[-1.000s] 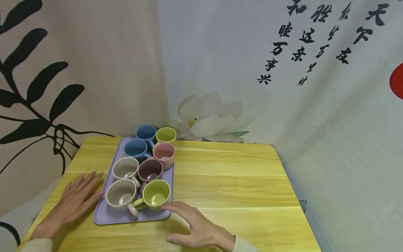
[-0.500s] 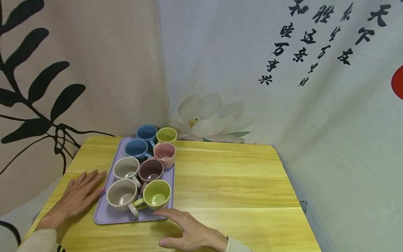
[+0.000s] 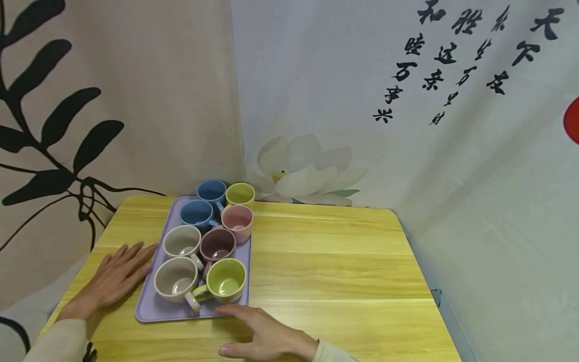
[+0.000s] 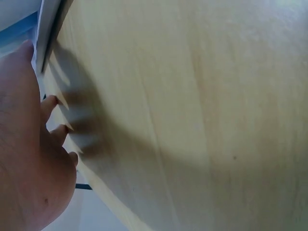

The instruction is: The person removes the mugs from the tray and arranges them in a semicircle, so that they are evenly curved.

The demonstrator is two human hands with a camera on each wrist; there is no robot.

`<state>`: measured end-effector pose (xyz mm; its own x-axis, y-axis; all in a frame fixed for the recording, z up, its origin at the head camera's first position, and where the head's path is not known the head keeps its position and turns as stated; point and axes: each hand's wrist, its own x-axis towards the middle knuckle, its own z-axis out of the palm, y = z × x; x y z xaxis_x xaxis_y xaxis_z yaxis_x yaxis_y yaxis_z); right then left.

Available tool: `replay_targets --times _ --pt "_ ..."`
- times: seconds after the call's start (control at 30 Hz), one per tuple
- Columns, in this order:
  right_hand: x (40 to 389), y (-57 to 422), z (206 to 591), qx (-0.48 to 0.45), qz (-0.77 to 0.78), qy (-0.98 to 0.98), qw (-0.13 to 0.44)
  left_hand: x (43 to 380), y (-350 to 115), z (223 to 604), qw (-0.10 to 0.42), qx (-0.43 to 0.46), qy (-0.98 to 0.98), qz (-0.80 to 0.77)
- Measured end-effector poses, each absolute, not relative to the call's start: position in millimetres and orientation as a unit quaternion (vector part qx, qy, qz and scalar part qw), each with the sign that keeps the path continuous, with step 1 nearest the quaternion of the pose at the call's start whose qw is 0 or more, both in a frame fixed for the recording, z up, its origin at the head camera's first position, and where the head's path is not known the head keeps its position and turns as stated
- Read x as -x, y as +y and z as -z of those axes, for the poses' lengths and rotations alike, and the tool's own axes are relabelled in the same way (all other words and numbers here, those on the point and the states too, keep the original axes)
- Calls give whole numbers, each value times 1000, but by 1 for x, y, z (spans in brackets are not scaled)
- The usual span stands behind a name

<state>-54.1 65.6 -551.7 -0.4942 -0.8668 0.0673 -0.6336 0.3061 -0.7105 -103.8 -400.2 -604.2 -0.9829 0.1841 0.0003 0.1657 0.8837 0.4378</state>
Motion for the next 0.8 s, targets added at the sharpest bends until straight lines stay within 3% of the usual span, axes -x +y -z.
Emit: replay_targets --times 0.8 --pt "52 26 556 444 329 811 193 108 -399 608 40 -84 971 -219"
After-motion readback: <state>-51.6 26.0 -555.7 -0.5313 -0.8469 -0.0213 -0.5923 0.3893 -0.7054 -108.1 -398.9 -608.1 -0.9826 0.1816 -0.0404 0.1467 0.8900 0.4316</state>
